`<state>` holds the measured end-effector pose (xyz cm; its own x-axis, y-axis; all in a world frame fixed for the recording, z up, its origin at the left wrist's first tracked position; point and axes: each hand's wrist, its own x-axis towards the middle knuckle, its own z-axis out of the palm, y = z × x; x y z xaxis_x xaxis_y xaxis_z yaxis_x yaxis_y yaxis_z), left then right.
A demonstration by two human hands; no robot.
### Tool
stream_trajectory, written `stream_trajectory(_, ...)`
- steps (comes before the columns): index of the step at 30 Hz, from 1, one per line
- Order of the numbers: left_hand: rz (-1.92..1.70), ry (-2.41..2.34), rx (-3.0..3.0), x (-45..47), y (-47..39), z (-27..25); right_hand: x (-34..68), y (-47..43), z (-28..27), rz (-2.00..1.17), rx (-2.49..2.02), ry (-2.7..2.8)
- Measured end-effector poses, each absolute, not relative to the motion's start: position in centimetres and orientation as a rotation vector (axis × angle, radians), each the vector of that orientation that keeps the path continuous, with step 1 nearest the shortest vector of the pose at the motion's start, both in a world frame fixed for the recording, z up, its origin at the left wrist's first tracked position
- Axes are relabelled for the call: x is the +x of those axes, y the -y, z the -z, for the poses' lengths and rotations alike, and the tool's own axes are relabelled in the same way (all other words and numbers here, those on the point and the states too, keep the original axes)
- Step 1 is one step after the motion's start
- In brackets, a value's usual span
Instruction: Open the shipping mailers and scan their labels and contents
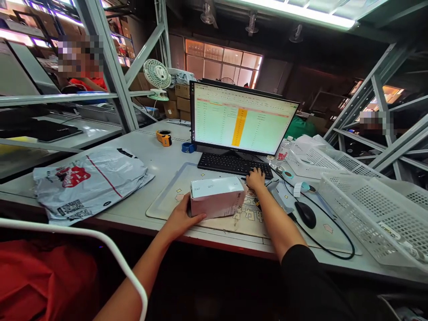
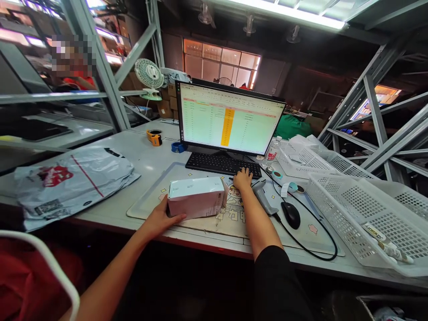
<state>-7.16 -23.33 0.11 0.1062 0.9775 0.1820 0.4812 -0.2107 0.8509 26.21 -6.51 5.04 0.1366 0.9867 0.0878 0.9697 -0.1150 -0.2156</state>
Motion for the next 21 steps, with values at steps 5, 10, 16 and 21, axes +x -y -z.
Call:
stream_trajectory(5, -0.971, -1.453, 1.741, -7.2, 23.6, -0.7, 26.0, 6.7, -7.2, -0.21, -2.091, 1.935)
stream_trajectory(10, -1.02, -1.433, 1.758, -7.2, 23.8, -0.7, 23.6, 12.1, -11.4, -0.484, -1.434, 2.32)
stream_trajectory(16, -1.037, -1.448, 1.825, -7.1, 23.8, -0.4, 20.6, 23.3, -12.1, -0.193, -1.367, 2.584)
stream_trajectory(21, -0.842, -1.597, 1.92, -7.3, 22.5, 0.4, 26.8, 28.0, -12.7, -0.231, -1.399, 2.253)
